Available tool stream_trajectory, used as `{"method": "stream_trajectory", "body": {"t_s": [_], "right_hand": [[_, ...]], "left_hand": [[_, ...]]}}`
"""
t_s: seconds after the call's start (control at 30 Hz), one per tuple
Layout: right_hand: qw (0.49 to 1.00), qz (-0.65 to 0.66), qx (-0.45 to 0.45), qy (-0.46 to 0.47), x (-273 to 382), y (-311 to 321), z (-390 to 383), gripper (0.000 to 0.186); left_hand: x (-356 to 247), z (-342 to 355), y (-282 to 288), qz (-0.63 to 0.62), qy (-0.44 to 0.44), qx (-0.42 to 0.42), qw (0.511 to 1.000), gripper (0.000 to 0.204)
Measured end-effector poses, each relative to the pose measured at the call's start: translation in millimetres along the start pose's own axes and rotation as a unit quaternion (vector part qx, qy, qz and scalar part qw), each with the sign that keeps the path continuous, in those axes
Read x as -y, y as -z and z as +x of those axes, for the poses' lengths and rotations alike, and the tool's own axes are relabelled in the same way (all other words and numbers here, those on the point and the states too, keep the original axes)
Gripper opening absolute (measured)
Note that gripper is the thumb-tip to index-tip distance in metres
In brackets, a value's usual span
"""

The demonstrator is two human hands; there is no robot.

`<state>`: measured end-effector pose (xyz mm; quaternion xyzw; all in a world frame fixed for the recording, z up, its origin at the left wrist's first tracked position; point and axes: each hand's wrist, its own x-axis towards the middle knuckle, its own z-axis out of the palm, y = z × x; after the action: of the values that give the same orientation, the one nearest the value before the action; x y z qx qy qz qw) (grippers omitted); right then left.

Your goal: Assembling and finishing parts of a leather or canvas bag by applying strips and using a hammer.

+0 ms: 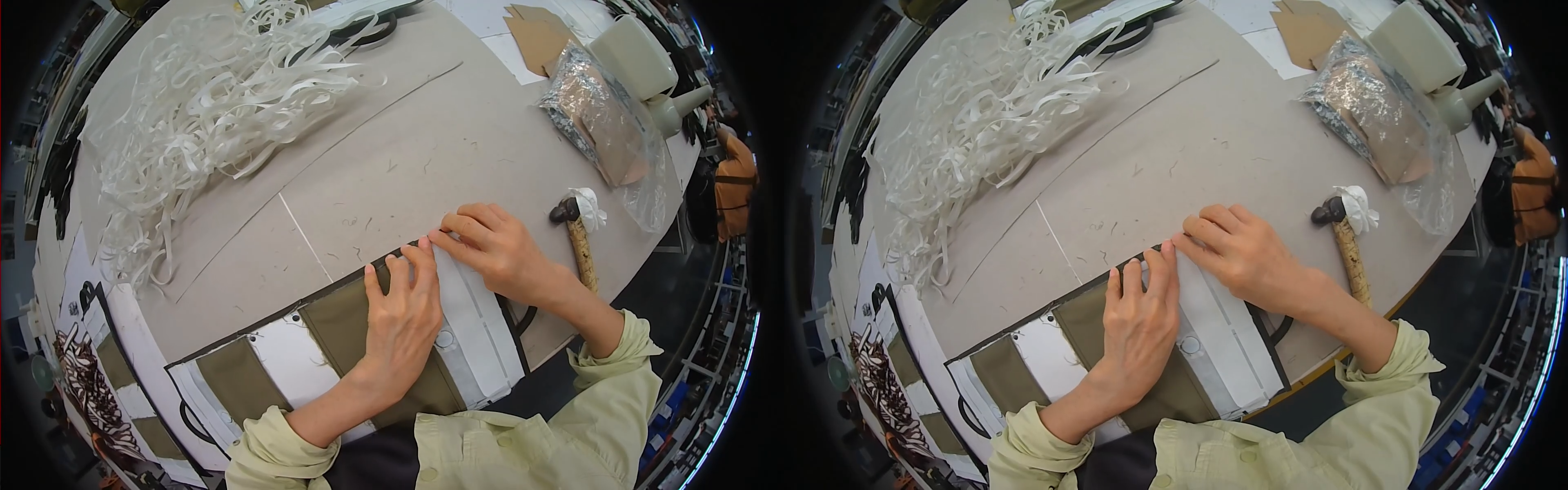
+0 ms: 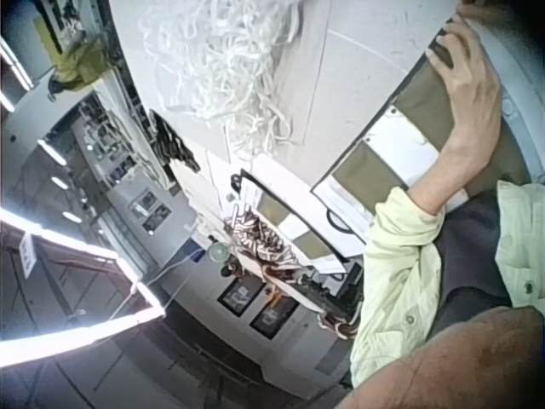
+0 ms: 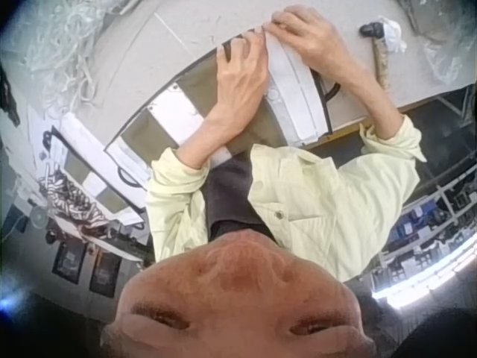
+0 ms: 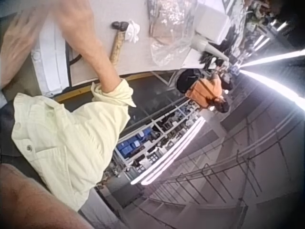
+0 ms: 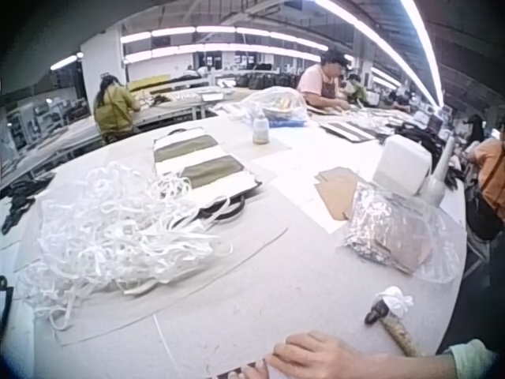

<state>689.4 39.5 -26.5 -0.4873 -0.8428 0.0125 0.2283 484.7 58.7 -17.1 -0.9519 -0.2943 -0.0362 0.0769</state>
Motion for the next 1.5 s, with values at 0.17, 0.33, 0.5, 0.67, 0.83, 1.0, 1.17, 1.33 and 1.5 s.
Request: {"method": "stream_trajectory", "body": {"t_s": [0.17, 0.33, 0.5, 0.67, 0.83, 1.0, 1.17, 1.33, 1.5], "right_hand": [[0.999, -0.048, 0.012, 0.01, 8.5, 2.1, -2.4, 0.032], [0.983, 0.116, -0.021, -0.14, 7.1, 5.1, -15.3, 0.033], [0.992, 0.052, -0.031, -0.106, 9.3, 0.0, -9.6, 0.038], [0.996, 0.013, -0.018, -0.086, 10.8, -5.1, -10.4, 0.038], [0.998, -0.019, 0.004, -0.066, 13.0, 0.5, -8.0, 0.035], [0.999, -0.017, 0.001, -0.044, 16.4, -0.8, 0.8, 0.035], [0.997, -0.069, 0.0, -0.033, 25.3, -5.3, 1.2, 0.034], [0.994, -0.092, -0.022, -0.045, 28.4, -4.5, -0.1, 0.035], [0.996, 0.008, -0.027, -0.089, 34.1, -9.9, 5.0, 0.039]], "left_hand": [[0.1, -0.8, -0.2, 0.021, -0.002, 0.024, 1.0, 0.057], [1.5, 1.8, 1.5, 0.007, -0.003, -0.012, 1.0, 0.056], [-0.5, -0.3, -0.1, 0.032, -0.005, 0.025, 0.999, 0.057], [-0.2, -0.4, -2.1, 0.02, -0.004, 0.026, 0.999, 0.057], [-1.3, -1.2, -2.0, 0.011, 0.002, 0.021, 1.0, 0.057], [0.0, 1.9, 3.3, 0.011, -0.004, 0.034, 0.999, 0.056], [4.0, -4.8, -10.8, -0.038, 0.03, -0.083, 0.995, 0.056], [13.0, -11.8, -11.3, -0.161, 0.044, -0.103, 0.981, 0.059], [14.7, -14.8, -13.6, -0.151, 0.033, -0.124, 0.98, 0.057]]}}
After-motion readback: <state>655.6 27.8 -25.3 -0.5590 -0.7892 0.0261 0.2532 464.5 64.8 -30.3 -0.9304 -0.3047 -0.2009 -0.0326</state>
